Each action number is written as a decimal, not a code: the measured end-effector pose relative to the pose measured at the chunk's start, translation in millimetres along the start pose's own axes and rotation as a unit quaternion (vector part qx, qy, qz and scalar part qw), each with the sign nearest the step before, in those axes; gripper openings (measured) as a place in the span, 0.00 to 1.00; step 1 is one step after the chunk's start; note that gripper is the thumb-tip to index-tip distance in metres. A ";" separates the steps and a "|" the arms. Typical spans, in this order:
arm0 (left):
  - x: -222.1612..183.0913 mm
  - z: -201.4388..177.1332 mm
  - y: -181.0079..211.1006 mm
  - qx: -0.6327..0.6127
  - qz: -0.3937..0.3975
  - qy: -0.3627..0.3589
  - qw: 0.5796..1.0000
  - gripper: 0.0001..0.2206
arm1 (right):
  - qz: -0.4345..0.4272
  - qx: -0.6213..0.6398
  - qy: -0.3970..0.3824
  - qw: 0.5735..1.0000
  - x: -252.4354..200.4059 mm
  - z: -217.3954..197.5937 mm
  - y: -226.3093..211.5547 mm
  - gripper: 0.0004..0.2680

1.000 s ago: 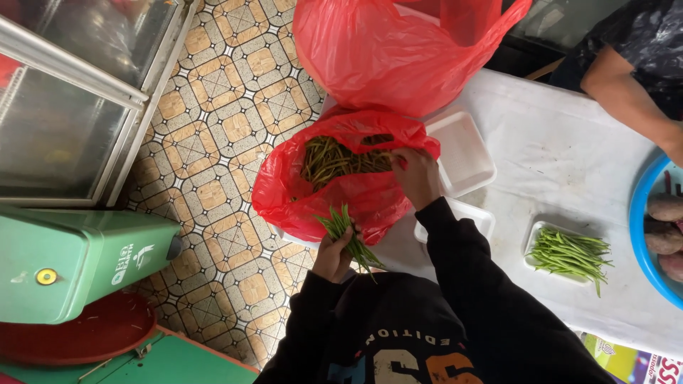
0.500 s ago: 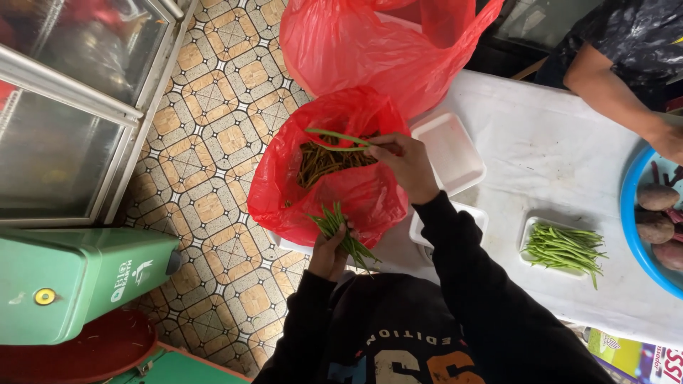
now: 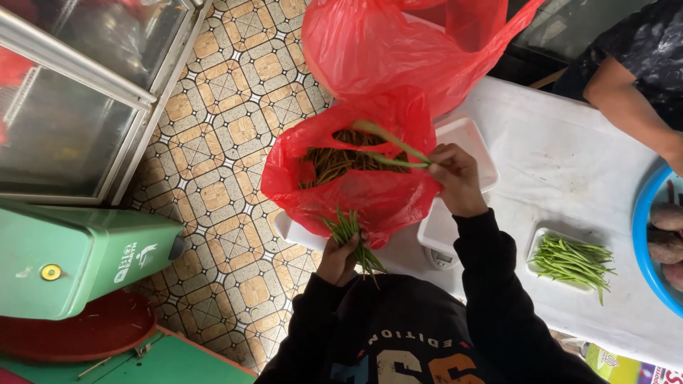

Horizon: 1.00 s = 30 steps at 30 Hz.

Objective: Sorting green beans from a large plastic bag on a table in a food preparation area.

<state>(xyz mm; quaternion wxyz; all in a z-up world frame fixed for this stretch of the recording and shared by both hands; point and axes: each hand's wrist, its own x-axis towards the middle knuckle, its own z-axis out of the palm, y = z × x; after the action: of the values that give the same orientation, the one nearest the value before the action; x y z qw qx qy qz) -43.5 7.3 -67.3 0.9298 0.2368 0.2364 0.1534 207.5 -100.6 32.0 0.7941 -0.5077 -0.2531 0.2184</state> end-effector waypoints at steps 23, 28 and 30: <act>2.4 33.2 26.6 0.000 0.015 -0.064 0.998 0.11 | -0.041 0.093 -0.077 0.992 -33.2 -9.6 -50.3 0.05; 9.3 31.8 26.9 0.003 0.028 -0.079 0.996 0.10 | -0.030 0.110 -0.081 0.990 -41.8 -17.9 -38.2 0.05; 15.7 26.8 20.2 -0.013 0.067 -0.066 0.995 0.12 | 0.018 0.122 -0.059 0.991 -49.9 -18.2 -34.4 0.05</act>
<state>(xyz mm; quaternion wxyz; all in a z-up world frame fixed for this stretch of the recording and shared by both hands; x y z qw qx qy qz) -20.0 20.6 -41.9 0.9340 0.2500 0.1556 0.2025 183.2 -156.8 48.1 0.8296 -0.3981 -0.2616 0.2912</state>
